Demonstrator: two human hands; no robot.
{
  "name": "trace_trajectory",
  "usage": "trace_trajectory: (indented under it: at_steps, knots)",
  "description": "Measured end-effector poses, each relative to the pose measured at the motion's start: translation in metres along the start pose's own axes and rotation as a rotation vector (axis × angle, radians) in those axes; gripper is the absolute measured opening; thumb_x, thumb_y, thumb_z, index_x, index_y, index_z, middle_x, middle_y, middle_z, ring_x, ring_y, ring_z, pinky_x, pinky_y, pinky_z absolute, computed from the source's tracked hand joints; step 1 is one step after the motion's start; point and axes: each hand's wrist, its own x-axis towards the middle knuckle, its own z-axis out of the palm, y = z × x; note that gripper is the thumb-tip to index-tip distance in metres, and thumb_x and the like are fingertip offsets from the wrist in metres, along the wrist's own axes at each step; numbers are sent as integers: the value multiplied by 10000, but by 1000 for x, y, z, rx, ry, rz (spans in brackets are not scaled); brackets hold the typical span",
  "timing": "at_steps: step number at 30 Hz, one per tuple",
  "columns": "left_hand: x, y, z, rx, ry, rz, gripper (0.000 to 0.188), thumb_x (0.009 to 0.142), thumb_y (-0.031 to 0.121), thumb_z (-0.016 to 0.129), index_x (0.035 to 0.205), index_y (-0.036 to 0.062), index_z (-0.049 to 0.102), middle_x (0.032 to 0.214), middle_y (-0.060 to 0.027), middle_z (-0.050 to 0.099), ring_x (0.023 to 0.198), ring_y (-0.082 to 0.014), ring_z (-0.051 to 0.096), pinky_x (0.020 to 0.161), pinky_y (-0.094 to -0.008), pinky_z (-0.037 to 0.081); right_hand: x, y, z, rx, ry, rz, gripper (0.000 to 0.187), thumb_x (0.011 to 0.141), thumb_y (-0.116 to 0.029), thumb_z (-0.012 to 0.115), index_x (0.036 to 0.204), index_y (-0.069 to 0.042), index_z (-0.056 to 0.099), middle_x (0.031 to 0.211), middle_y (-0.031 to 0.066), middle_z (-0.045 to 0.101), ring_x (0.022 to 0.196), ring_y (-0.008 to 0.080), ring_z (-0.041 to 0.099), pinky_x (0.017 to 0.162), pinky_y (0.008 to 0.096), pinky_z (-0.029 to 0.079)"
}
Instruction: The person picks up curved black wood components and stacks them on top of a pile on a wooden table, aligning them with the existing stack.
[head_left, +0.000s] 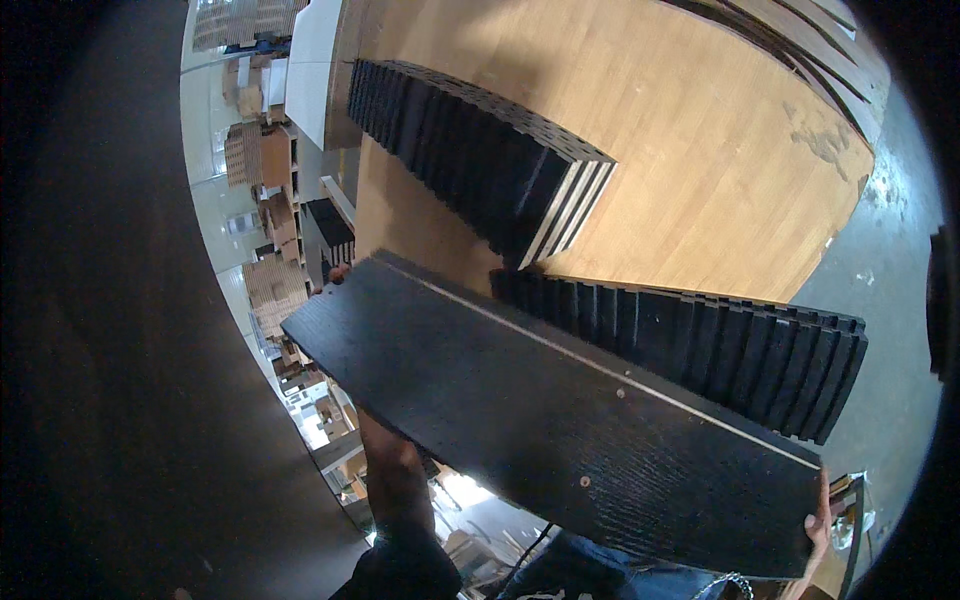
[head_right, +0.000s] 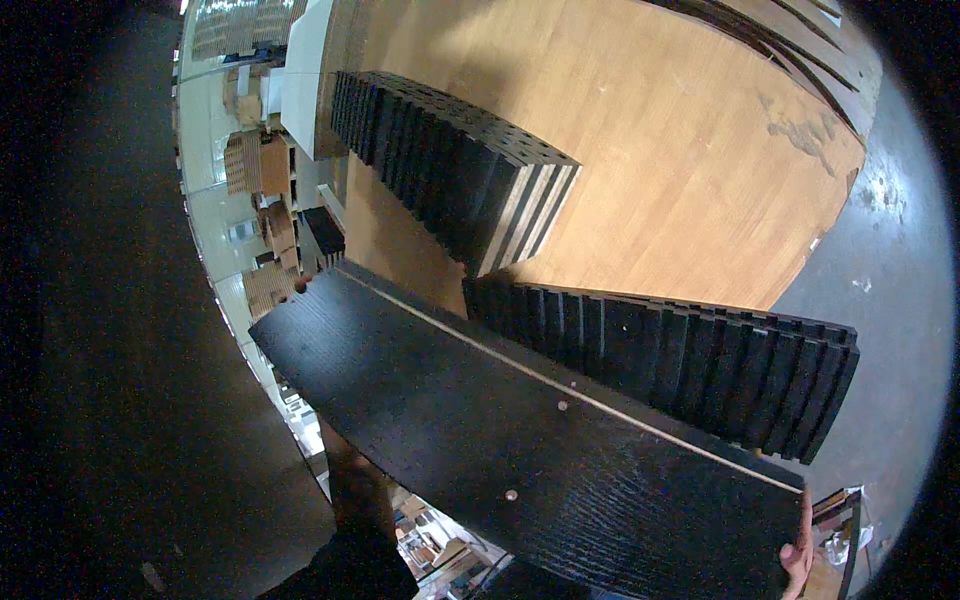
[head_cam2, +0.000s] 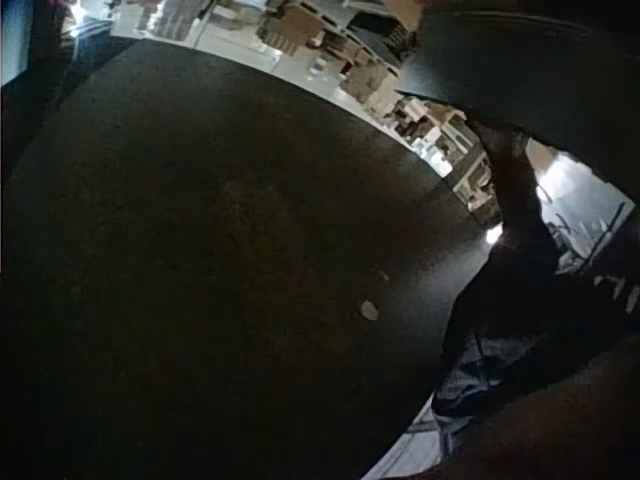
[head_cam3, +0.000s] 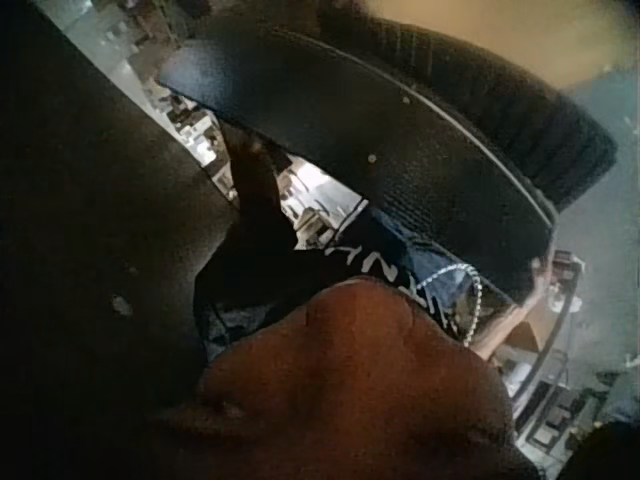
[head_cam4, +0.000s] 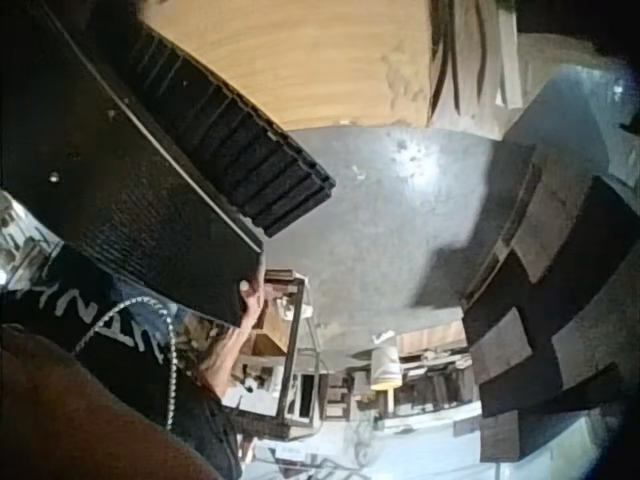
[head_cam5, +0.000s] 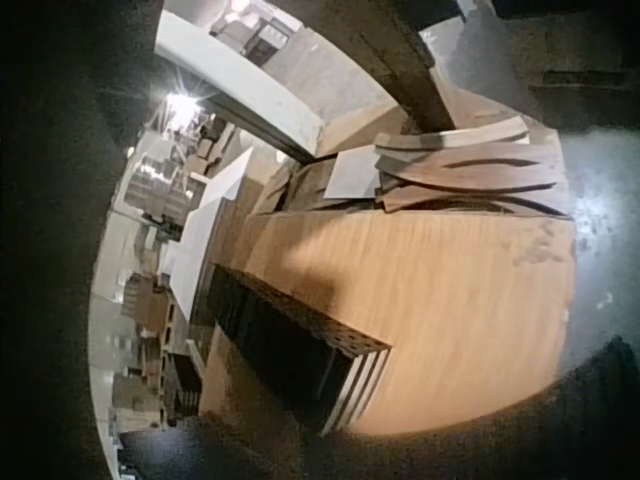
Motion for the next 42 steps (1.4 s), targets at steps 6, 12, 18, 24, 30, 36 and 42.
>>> trace_trajectory:
  at_steps: [6, 12, 18, 24, 30, 36, 42]
  knots:
    - [6, 19, 89, -54, -59, 3, 704, 927, 596, 399, 1402, 87, 294, 1432, -114, 298, 1311, -289, 327, 1114, -429, 250, 28, 20, -57, -285, 48, -181, 813, 802, -336, 715, 1417, 43, 342, 1316, 136, 514, 1161, 236, 526, 994, 347, 407]
    - [7, -6, 147, -120, -83, -93, 800, 913, 640, 395, 1466, 88, 226, 1512, -122, 223, 1375, -306, 268, 1148, -442, 207, 28, -1, -21, -238, 194, -163, 831, 689, -250, 742, 1380, 45, 387, 1256, 138, 548, 1114, 244, 551, 969, 360, 430]
    - [28, -68, 99, -833, -775, -445, 810, 927, 641, 378, 1498, 86, 232, 1541, -118, 263, 1390, -324, 287, 1162, -456, 200, 31, -7, 26, -163, 221, -127, 864, 575, -164, 769, 1343, 46, 432, 1195, 139, 583, 1067, 253, 577, 945, 373, 454]
    - [20, -74, 90, -133, -231, -274, 580, 967, 461, 475, 1402, 81, 427, 1395, -68, 471, 1238, -283, 453, 1073, -418, 350, 42, -15, 81, -113, 179, -76, 911, 462, -78, 795, 1306, 47, 478, 1135, 140, 617, 1021, 262, 602, 921, 385, 477]
    - [50, -72, 119, 1, -80, -266, 659, 948, 526, 462, 1400, 49, 407, 1400, -93, 450, 1244, -284, 440, 1083, -417, 327, 62, -45, 165, -41, 54, -61, 970, 348, 8, 822, 1270, 48, 523, 1074, 141, 651, 974, 270, 627, 897, 398, 500]
    - [89, -72, 102, 207, -198, 13, 740, 950, 593, 377, 1427, 28, 362, 1433, -126, 418, 1292, -303, 404, 1107, -409, 292, 106, -102, 321, 36, -488, -14, 1080, 429, 27, 846, 1408, 41, 390, 1327, 126, 535, 1208, 236, 496, 1079, 356, 324]
    - [211, -85, 80, -75, -224, -211, 580, 933, 429, 550, 1327, 11, 472, 1340, -118, 517, 1238, -319, 468, 1070, -423, 351, 137, -102, 420, -164, -641, -136, 952, 666, 62, 779, 1482, -134, 329, 1393, 100, 475, 1264, 211, 443, 1100, 339, 311]
